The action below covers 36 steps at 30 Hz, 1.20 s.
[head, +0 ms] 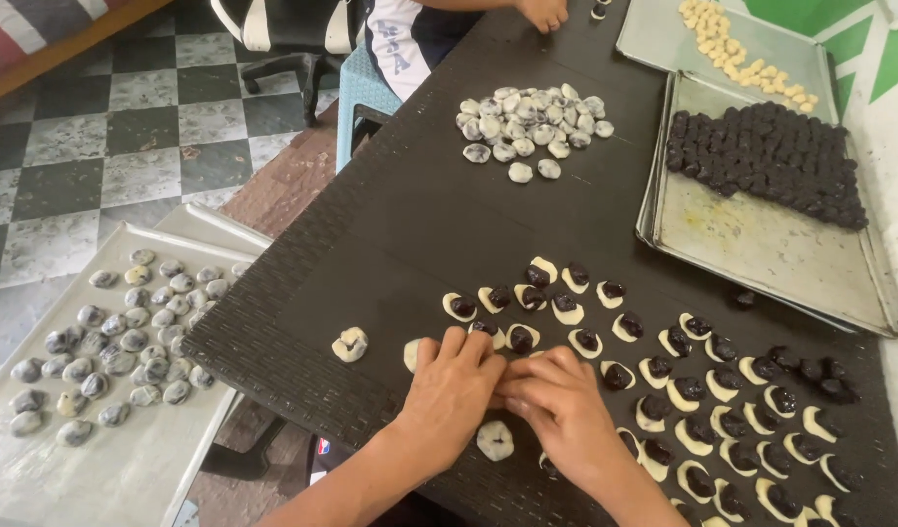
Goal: The person places small dark filling balls onto flattened white dough discs arranged on a table, then folds the dough over the filling to form small round sweets. The finished items are placed on a metal tray. Another person works similarly at the same table.
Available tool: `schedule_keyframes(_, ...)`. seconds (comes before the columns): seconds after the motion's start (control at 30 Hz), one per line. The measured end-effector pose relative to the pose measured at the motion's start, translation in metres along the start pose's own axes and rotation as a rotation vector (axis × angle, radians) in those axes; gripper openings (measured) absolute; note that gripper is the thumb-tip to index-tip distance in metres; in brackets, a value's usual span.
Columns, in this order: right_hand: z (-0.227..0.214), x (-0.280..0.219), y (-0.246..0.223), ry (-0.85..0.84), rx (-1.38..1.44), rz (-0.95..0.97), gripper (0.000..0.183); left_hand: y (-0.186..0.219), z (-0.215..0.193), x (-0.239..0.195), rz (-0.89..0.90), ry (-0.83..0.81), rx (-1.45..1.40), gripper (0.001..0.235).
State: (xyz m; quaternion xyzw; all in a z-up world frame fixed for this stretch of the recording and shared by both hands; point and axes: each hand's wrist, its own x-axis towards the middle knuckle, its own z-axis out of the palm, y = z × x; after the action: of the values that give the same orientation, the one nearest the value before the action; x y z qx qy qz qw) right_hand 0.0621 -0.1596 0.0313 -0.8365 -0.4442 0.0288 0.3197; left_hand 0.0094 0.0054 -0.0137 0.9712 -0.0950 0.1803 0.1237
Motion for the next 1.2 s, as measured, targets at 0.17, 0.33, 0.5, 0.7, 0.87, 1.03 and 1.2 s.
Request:
schedule_keyframes(0.17, 0.012, -0.013, 0.01, 0.067, -0.35, 0.059, 0.038, 0.006, -0.016, -0.002, 0.108, 0.185, -0.004, 0.038)
schedule_keyframes(0.33, 0.001, -0.003, -0.01, 0.178, -0.147, -0.089, 0.008, 0.011, -0.03, 0.004, 0.139, 0.334, 0.137, 0.03)
schedule_keyframes(0.5, -0.015, 0.004, -0.031, 0.29, -0.17, -0.377, 0.024, 0.001, -0.036, 0.007, -0.13, 0.013, -0.382, 0.023)
schedule_keyframes(0.7, -0.022, 0.013, -0.042, 0.348, -0.228, -0.464, 0.027, 0.005, -0.098, 0.024, -0.631, -0.449, -1.0, 0.034)
schedule_keyframes(0.87, -0.009, 0.01, -0.038, 0.399, 0.068, -0.274, 0.023, 0.011, -0.08, 0.019, -0.8, -0.277, -1.372, 0.026)
schedule_keyframes(1.03, -0.015, 0.0, -0.038, 0.398, 0.026, -0.281, 0.032, 0.0, -0.068, 0.016, -0.944, -0.24, -1.741, 0.011)
schedule_keyframes(1.2, -0.007, 0.002, -0.035, 0.424, 0.06, -0.291, 0.01, 0.009, -0.071, 0.022, -0.777, -0.417, -1.092, 0.013)
